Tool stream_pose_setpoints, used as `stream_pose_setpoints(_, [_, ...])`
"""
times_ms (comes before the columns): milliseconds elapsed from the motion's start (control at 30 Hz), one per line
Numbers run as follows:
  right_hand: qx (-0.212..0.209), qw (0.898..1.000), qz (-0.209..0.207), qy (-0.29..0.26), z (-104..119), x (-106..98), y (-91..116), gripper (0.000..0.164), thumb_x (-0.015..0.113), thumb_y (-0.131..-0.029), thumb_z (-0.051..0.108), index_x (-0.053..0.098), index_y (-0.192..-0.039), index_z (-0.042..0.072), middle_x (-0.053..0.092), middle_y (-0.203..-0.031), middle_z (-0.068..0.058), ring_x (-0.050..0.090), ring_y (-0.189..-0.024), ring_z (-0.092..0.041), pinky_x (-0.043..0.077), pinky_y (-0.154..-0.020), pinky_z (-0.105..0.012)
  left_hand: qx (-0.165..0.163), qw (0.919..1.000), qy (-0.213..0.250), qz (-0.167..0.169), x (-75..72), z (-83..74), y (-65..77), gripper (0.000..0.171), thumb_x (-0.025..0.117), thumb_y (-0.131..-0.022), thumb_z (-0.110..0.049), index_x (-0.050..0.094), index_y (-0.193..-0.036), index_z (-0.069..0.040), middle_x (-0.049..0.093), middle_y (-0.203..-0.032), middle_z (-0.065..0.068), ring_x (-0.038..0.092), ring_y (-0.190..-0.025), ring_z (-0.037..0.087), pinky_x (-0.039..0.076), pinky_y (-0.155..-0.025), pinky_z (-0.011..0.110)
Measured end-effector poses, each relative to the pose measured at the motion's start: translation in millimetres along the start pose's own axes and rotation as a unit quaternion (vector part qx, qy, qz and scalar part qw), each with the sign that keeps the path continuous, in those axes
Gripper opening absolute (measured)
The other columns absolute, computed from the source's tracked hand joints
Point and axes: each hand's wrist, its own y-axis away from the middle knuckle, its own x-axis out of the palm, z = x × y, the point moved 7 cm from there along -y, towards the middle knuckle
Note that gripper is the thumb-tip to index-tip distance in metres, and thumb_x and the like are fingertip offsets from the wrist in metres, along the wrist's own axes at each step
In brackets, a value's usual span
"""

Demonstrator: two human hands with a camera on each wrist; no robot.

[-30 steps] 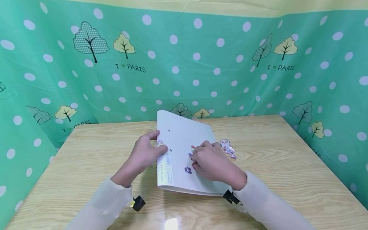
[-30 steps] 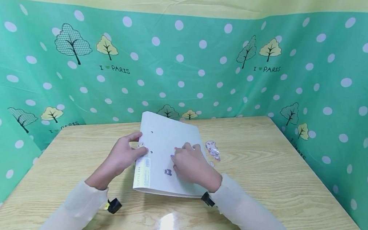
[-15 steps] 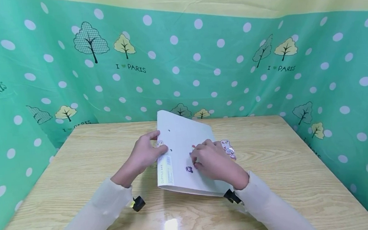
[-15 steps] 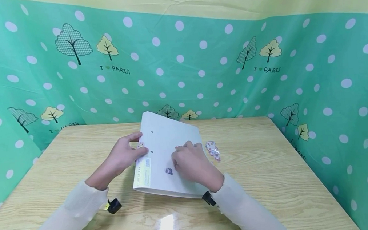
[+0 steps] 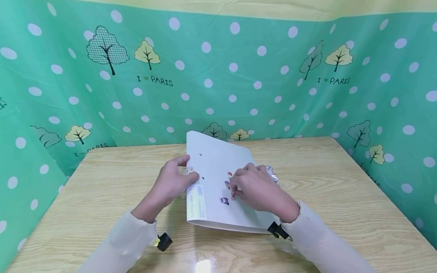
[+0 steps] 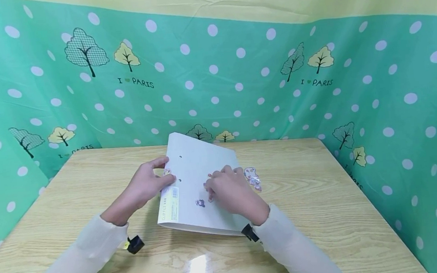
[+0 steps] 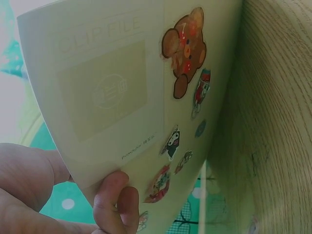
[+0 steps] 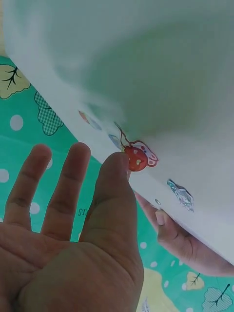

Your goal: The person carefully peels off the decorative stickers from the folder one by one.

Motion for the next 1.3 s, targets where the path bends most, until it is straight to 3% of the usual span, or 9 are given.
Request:
stream_pose_setpoints(200, [-0.013, 1.0, -0.008, 0.013, -3, -7, 3, 0.016, 0.078, -0.09, 0.017, 0.072, -0.081, 0.028, 0.072, -0.098, 0.008, 0.057, -0.09, -0.022, 0.049, -0.082, -0.051, -0.001, 1.0, -0.001, -0.001, 0.1, 0.3, -0.9, 0.075, 0.068, -0.094, -0.007, 0.032, -0.159, -0.001, 0.045, -0.146, 0.016, 0.072, -0.083, 0.019, 0.061, -0.07, 0.03])
stream_pose_setpoints(433, [0.006, 1.0, -0.004, -0.002, -16, -14, 4, 0.011, 0.078, -0.089, 0.017, 0.073, -0.083, 0.024, 0.071, -0.105, 0.004, 0.058, -0.097, -0.027, 0.048, -0.08, -0.053, 0.008, 1.0, -0.002, 0.0, -1.2, -1.2, -0.2, 0.074, 0.067, -0.092, -0.006, 0.033, -0.158, 0.001, 0.046, -0.145, 0.018, 0.072, -0.074, 0.018, 0.06, -0.064, 0.03])
stream_pose_setpoints(767, [0.061, 0.996, 0.034, -0.053, -63, -13, 1, 0.016, 0.076, -0.091, 0.019, 0.07, -0.076, 0.022, 0.066, -0.091, 0.005, 0.053, -0.083, -0.025, 0.044, -0.069, -0.048, 0.009, 0.9999, -0.005, -0.001, -1.9, -1.2, -1.0, 0.075, 0.067, -0.093, -0.006, 0.032, -0.158, 0.001, 0.046, -0.146, 0.018, 0.071, -0.072, 0.017, 0.06, -0.063, 0.032])
stream_pose_setpoints(900, [0.093, 0.99, 0.068, -0.085, -89, -3, 1, 0.019, 0.074, -0.093, 0.023, 0.071, -0.075, 0.018, 0.063, -0.075, 0.004, 0.054, -0.073, -0.022, 0.044, -0.073, -0.053, 0.006, 1.0, -0.004, -0.001, -1.5, -0.9, -0.8, 0.075, 0.068, -0.092, -0.007, 0.033, -0.158, 0.0, 0.046, -0.146, 0.017, 0.072, -0.074, 0.018, 0.059, -0.063, 0.031])
stream_pose_setpoints(1033, [0.128, 0.98, 0.104, -0.109, -113, 14, 0, 0.027, 0.07, -0.097, 0.022, 0.069, -0.071, 0.015, 0.061, -0.061, 0.002, 0.054, -0.067, -0.019, 0.042, -0.086, -0.063, 0.005, 1.0, -0.003, 0.0, -1.4, -0.1, 0.0, 0.075, 0.068, -0.093, -0.006, 0.032, -0.158, 0.0, 0.046, -0.146, 0.017, 0.071, -0.077, 0.018, 0.059, -0.063, 0.029])
stream_pose_setpoints(1167, [0.154, 0.971, 0.131, -0.125, -129, 31, 1, 0.031, 0.067, -0.097, 0.018, 0.069, -0.068, 0.01, 0.062, -0.061, 0.0, 0.053, -0.064, -0.02, 0.034, -0.098, -0.077, 0.004, 1.0, -0.005, -0.001, -1.0, 0.5, -0.2, 0.075, 0.068, -0.093, -0.007, 0.032, -0.158, 0.0, 0.046, -0.146, 0.017, 0.071, -0.079, 0.018, 0.059, -0.065, 0.029])
stream_pose_setpoints(1300, [0.158, 0.969, 0.143, -0.124, -138, 44, 1, 0.032, 0.069, -0.097, 0.018, 0.069, -0.067, 0.008, 0.06, -0.059, 0.0, 0.053, -0.059, -0.018, 0.03, -0.1, -0.082, 0.008, 1.0, -0.006, 0.0, -0.2, -0.1, -0.8, 0.074, 0.068, -0.093, -0.007, 0.033, -0.158, 0.0, 0.047, -0.144, 0.017, 0.071, -0.079, 0.018, 0.06, -0.066, 0.03])
